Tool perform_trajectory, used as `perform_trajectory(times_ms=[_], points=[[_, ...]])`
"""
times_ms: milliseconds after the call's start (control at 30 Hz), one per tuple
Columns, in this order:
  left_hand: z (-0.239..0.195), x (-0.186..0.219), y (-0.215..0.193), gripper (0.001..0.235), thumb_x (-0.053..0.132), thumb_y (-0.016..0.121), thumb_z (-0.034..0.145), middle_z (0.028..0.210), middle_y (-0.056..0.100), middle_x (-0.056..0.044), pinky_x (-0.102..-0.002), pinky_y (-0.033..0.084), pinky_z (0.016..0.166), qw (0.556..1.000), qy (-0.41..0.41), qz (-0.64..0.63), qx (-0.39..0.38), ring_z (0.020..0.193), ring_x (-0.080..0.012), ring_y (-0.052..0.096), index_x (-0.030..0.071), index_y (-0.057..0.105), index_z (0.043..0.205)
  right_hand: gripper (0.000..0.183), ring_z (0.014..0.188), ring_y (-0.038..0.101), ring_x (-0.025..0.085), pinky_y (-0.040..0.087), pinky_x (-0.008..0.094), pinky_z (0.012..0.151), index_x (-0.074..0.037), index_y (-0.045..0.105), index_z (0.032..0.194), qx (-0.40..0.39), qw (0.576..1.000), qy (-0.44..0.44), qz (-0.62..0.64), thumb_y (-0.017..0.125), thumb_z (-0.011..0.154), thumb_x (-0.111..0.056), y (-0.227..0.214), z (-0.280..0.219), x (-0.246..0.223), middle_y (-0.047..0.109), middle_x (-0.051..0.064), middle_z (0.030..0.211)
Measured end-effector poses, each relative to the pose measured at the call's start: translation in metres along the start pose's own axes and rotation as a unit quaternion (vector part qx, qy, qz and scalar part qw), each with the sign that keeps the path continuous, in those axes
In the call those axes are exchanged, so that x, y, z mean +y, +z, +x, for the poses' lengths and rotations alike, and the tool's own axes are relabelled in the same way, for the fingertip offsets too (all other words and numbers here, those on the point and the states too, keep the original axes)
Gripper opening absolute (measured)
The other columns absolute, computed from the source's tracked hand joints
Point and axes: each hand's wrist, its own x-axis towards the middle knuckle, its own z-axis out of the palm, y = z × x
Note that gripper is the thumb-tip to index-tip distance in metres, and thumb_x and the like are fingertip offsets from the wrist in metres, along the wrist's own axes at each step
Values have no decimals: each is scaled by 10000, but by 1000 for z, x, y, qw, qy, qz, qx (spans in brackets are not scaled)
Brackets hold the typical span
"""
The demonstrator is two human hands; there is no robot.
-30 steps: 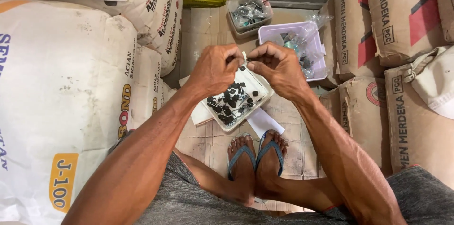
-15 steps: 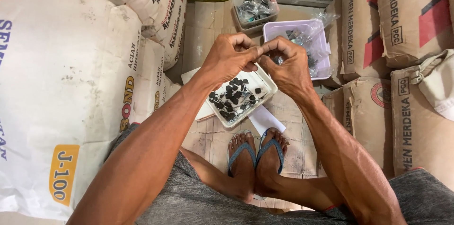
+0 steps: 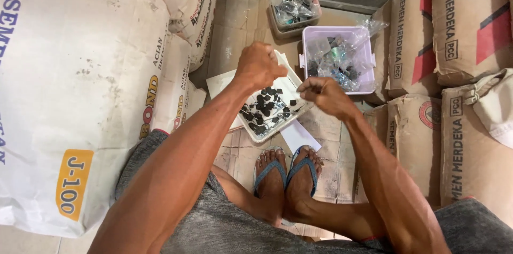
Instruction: The person is sorting and assembling small hardware components like screws and nuts into a tray.
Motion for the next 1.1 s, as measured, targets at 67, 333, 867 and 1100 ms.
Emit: perform_trajectory(times_ms=[67,333,867,1100], points=[[-11,7,-6,204,247,873,756,764,737,-154,-412,617,626,992,4,120,-47,751,-316,752,78,763,788,138,819,646,256,518,388,749,-37,771,1009,9,995,-3,-103,726,879,-19,17,22,53,706,132,834],[-3,5,-23,335,260,734,861,979,775,-206,-511,628,829,987,-11,146,-62,1003,-399,763,5,766,1075,35,1063,639,276,455,484,938,-245,740,893,30,888,-45,-457,718,866,-251,53,54,135,686,10,949],[-8,9,-42,157,123,721,828,782,755,-216,-500,631,680,960,33,272,-55,807,-399,771,6,802,894,327,1121,502,335,447,493,903,-79,680,1125,66,838,-83,-535,673,883,-298,149,163,131,570,119,1098],[-17,14,-45,265,191,712,869,927,771,-239,-567,617,804,948,15,308,-81,957,-454,760,-14,790,1019,336,734,616,302,519,426,624,-95,594,835,117,880,-142,-438,455,1076,-283,123,142,161,513,80,719]])
